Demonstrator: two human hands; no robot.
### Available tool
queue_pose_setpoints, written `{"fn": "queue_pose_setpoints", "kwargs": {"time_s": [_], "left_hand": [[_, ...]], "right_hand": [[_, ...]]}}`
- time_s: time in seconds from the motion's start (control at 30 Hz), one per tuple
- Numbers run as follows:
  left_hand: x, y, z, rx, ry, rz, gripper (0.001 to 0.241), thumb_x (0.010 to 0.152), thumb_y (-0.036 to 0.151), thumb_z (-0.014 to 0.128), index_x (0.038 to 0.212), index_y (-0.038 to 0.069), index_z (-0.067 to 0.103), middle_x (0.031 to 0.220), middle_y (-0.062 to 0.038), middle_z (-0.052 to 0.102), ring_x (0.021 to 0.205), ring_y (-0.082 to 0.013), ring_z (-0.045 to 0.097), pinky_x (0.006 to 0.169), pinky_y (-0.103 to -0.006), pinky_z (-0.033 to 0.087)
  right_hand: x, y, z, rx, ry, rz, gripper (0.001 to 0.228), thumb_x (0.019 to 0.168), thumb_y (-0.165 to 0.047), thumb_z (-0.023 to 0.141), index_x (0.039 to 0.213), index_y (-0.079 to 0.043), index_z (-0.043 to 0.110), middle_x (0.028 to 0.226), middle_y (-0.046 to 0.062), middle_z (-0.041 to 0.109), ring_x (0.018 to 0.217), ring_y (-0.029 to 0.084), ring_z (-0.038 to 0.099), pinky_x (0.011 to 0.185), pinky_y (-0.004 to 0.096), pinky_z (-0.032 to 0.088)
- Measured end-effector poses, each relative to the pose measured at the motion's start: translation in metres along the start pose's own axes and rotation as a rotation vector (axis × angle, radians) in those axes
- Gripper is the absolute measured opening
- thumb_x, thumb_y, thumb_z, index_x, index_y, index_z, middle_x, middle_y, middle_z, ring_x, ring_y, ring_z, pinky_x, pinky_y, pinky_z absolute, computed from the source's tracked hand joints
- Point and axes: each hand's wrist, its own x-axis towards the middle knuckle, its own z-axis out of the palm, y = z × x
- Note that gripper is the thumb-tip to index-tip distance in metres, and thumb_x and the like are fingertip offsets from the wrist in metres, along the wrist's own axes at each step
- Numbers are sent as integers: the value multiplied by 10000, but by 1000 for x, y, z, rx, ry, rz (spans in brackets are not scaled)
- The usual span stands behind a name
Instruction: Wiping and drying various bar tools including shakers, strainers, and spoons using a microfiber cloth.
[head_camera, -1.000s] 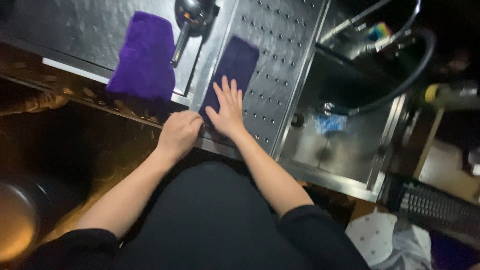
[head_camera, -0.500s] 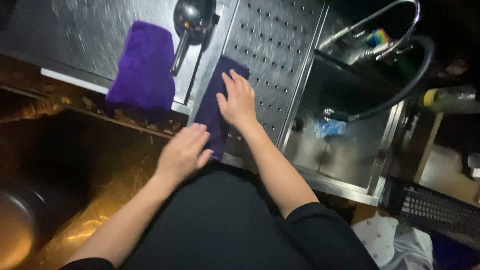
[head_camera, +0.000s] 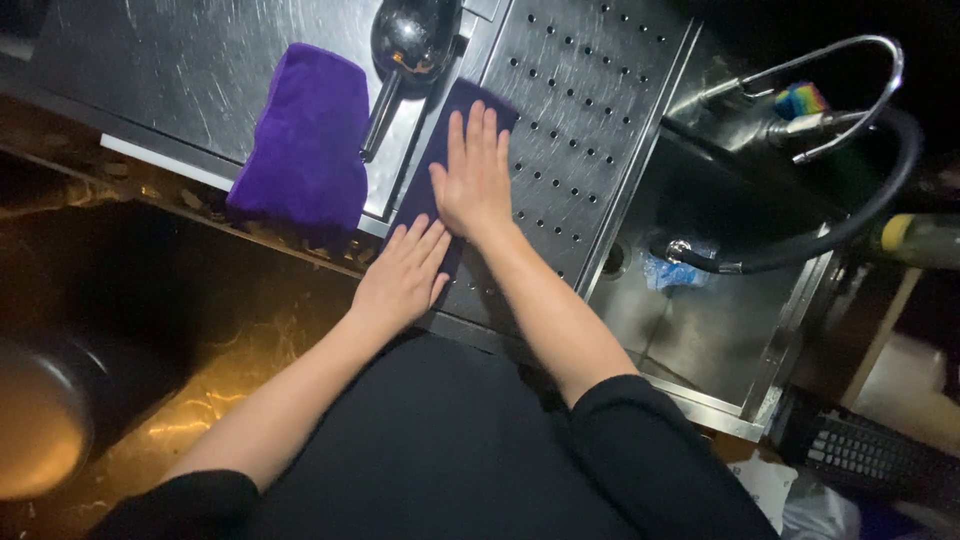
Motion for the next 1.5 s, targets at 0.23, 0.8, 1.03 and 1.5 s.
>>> {"fn": "queue_pose_setpoints", "kwargs": {"time_s": [0.23,0.8,1.03,1.5], "left_hand": [[74,-25,10,-41,56,46,628,986,336,597,1511,7,495,1597,-159,464,1490,-386,391,1211,-547,333],[59,-18,14,132,39,35,696,1011,443,516,1591,70,415,1691,-90,331,1547,-311,316,1214,-576,306],[46,-5,5,31,-133,-23,713,1045,467,437,1632,73,343,1733,-116,224,1604,-313,132,1280,-545,60],[47,-7,-12,-97,-68,116,719,996,300,676,1561,-98,476,1654,-284,359,1516,-489,274,1175,-675,169]], "right_hand": [[66,39,-21,-59,-262,167,772,1072,-401,535,1640,-33,165,1700,241,35,1588,409,36,1294,583,61],[42,58,-16,34,-226,108,773,1098,-415,551,1644,-35,157,1705,236,46,1590,403,14,1298,582,59],[-110,23,-30,350,8,207,880,957,-274,729,1604,57,233,1660,358,136,1554,511,117,1256,628,135],[-263,37,-87,350,275,560,511,924,-170,703,1422,-100,612,1472,142,565,1417,325,481,1194,452,359]]}}
